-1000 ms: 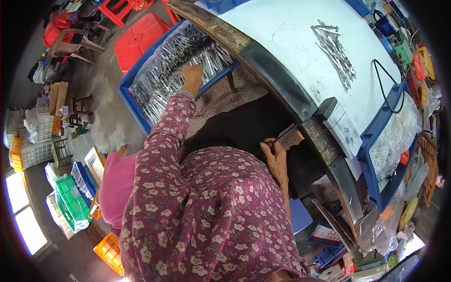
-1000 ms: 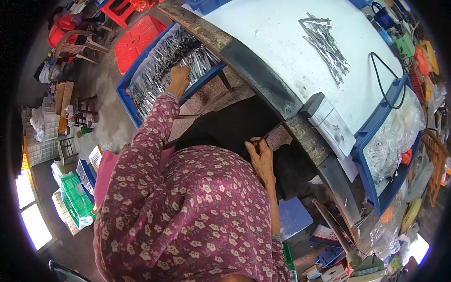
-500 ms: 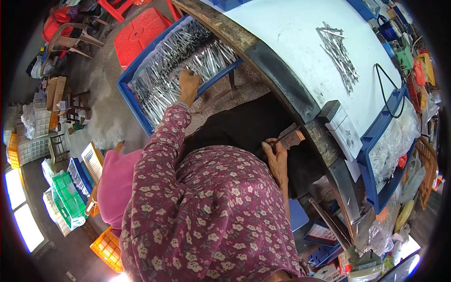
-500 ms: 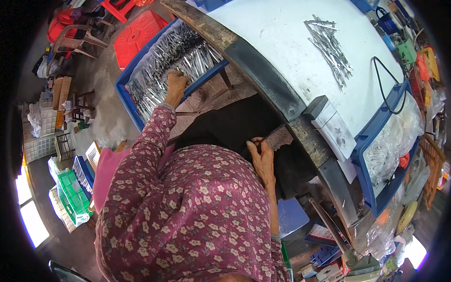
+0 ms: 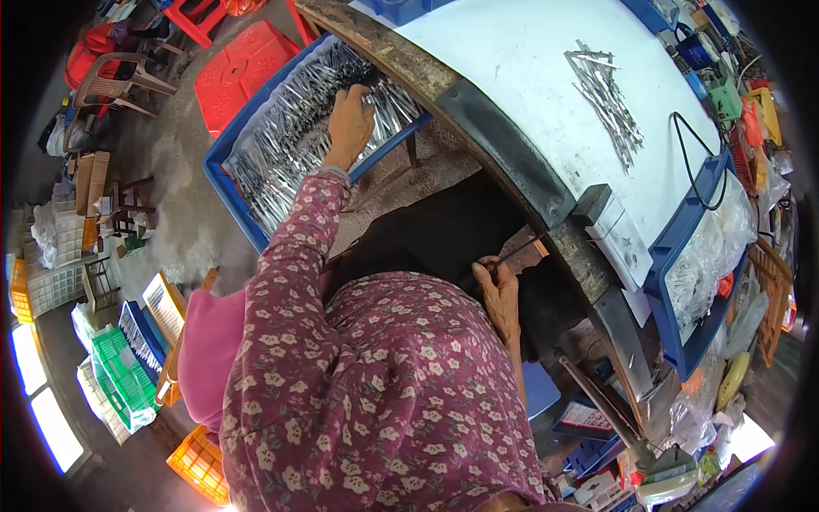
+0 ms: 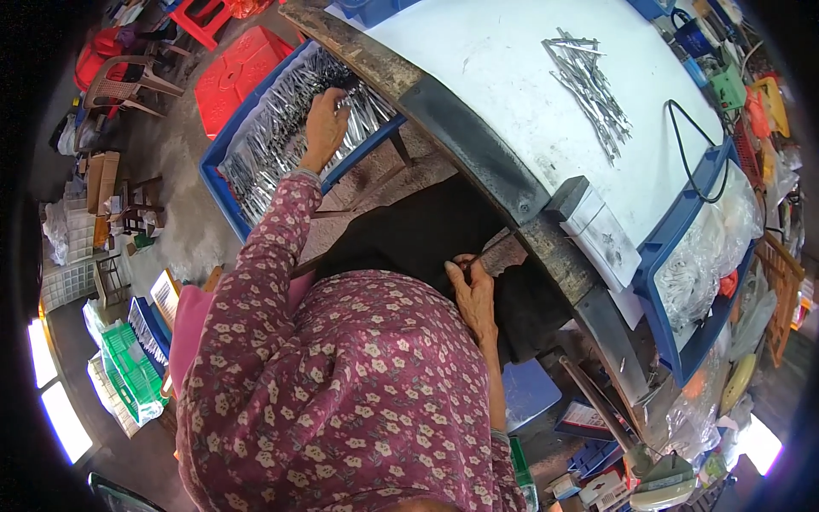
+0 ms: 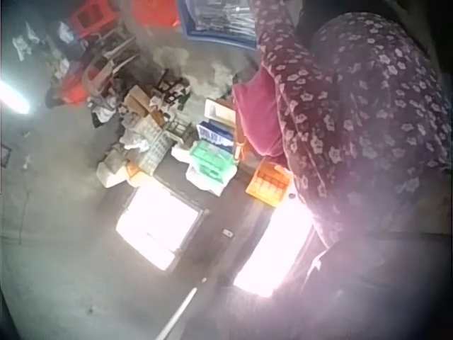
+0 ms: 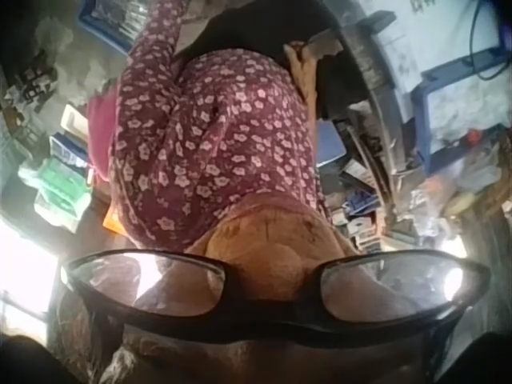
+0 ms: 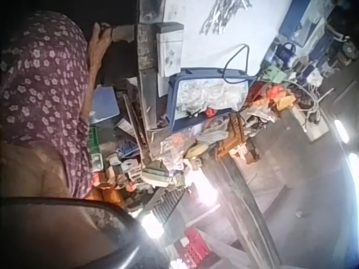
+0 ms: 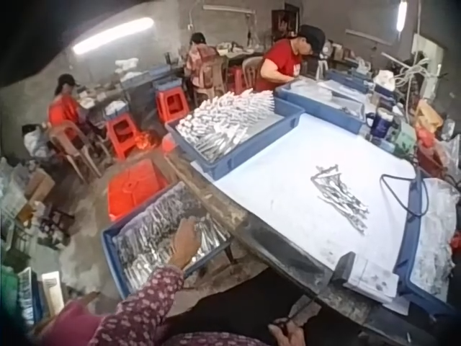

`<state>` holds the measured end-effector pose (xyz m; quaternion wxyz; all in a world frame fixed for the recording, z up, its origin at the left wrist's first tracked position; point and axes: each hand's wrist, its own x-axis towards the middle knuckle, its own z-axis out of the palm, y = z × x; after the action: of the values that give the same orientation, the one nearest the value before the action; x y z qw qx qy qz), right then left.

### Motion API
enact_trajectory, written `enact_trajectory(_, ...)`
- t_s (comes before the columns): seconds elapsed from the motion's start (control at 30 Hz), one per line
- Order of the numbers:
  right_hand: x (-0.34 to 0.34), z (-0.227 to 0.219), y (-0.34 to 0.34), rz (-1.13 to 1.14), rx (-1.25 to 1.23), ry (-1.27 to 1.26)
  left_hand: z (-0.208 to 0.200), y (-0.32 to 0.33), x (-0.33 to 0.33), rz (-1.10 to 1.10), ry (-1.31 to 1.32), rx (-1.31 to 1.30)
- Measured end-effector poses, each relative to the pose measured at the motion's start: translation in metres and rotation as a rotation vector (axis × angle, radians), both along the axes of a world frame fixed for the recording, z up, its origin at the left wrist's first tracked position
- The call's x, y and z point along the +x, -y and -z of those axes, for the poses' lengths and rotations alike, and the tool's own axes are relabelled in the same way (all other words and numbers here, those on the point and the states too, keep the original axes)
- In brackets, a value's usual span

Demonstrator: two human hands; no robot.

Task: Assembling small metal components at a workbench using a pointed hand tool.

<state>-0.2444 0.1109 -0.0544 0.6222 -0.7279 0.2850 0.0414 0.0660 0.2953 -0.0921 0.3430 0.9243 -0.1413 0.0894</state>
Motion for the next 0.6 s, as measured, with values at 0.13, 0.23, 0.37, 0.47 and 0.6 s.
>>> enact_trajectory(0.13,0.000,0.001,-0.001,0.010,0.005,-0.017,0.006,-0.002,0.005,0.123,0.032,0.117)
enact_trajectory(0.23,-0.001,0.002,-0.001,0.009,-0.020,-0.014,0.023,-0.012,0.006,0.072,0.027,0.093)
enact_trajectory(0.37,-0.002,0.001,-0.001,0.024,-0.014,-0.005,0.026,-0.020,0.002,0.034,-0.007,0.085)
enact_trajectory(0.47,-0.004,0.003,-0.002,0.037,-0.016,-0.008,0.024,-0.023,0.002,0.014,0.008,0.085)
enact_trajectory(0.6,-0.007,0.001,-0.003,0.064,-0.028,0.009,0.011,-0.016,0.000,0.181,0.074,0.127)
